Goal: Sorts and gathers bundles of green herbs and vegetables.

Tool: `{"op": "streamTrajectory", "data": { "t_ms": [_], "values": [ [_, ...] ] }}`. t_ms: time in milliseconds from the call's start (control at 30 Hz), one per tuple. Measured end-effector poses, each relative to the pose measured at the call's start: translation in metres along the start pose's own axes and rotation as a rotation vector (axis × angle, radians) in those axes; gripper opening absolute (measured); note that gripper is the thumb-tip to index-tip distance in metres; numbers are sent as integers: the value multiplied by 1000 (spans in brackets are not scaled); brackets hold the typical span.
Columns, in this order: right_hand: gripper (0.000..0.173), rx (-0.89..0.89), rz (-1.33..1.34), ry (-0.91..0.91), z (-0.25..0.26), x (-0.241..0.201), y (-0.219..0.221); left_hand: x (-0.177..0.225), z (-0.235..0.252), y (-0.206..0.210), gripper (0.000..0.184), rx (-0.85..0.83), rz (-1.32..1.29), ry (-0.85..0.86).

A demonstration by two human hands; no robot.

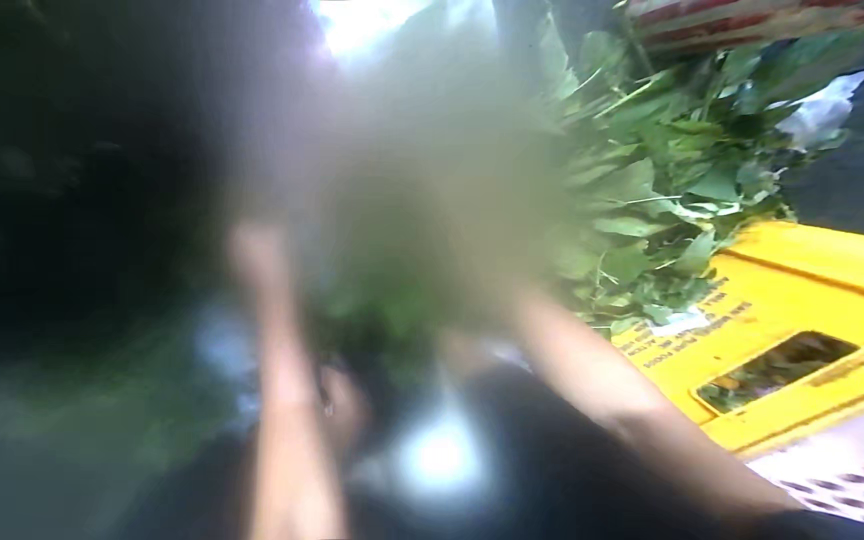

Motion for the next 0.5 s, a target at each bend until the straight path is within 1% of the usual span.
{"op": "streamTrajectory", "data": {
  "t_ms": [33,67,100,167,233,267,333,367,433,500],
  "values": [
    [63,38,36,-18,0,2,-3,-9,-4,-3,47,52,-42,-5],
    [59,62,72,-70,-1,4,-5,-11,-11,-1,46,86,-102,34],
    [53,52,111,-136,-5,4,-4,-9,-18,5,46,90,-135,128],
    [42,-28,170,-254,-16,-4,6,7,-23,30,51,33,-56,367],
    [42,-121,171,-358,-22,-20,19,32,-12,58,53,-42,98,473],
    [46,-162,144,-401,-20,-26,24,40,-3,69,51,-68,143,479],
    [49,-208,100,-398,-15,-31,28,41,7,71,44,-105,108,412],
    [48,-213,103,-356,-10,-30,27,36,8,63,43,-111,11,364],
    [46,-171,168,-245,-4,-24,24,10,11,48,46,-123,-289,241],
    [50,-86,237,-143,-4,-17,16,-23,14,42,48,-166,-632,72]
  ]
}}
Point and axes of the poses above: each hand's wrist, its own z-axis towards the middle knuckle, its own y-axis out of the palm, x = y × z, the point moved 1 cm from there along z, towards the middle knuckle
